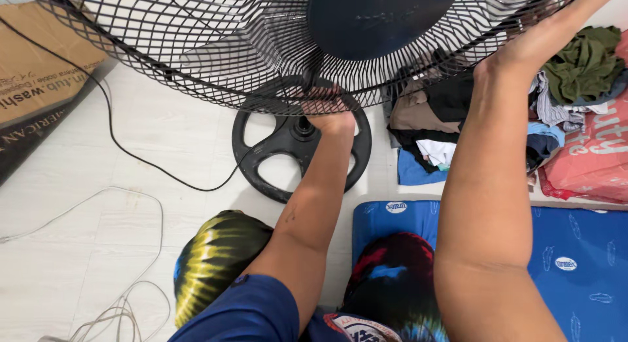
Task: The person attaches the rear guard and blades to the fan motor by hand, secures them with plastic caps, and then places a folded piece of clothing into a closet.
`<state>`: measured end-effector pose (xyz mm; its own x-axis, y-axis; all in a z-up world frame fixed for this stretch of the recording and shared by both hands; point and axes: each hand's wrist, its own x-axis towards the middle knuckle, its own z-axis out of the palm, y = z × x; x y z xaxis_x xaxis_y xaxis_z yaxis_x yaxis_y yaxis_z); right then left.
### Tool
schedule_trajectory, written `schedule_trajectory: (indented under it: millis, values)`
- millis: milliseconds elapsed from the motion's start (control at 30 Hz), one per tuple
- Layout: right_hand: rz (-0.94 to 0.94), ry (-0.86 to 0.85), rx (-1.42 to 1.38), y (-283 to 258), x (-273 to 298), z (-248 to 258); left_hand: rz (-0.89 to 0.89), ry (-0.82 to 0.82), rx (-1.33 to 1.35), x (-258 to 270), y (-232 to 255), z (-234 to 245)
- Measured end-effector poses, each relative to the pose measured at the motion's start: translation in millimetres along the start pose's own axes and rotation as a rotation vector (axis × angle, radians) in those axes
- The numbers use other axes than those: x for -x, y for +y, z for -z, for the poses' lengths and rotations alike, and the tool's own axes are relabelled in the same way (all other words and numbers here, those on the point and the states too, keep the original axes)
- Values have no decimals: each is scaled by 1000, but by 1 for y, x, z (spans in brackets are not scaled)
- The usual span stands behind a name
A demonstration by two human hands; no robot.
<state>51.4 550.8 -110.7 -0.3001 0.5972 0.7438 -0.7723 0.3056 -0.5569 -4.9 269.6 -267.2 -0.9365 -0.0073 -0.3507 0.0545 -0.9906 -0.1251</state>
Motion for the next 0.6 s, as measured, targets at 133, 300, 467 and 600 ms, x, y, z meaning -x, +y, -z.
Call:
schedule_trajectory:
  millis: [133, 300, 467, 600]
  values:
    - [-119, -79, -294, -13, -2, -7, 84, 145, -24, -4, 3, -14]
    - [-70, -99, -138, -19, 6, -3, 222, -297, 115, -25, 0, 3]
    - [-52, -61, -69, -27, 8, -6, 183, -279, 98, -28, 0, 4]
    - [-70, -54, -152, -36, 10, -14, 220, -350, 128, -25, 4, -4]
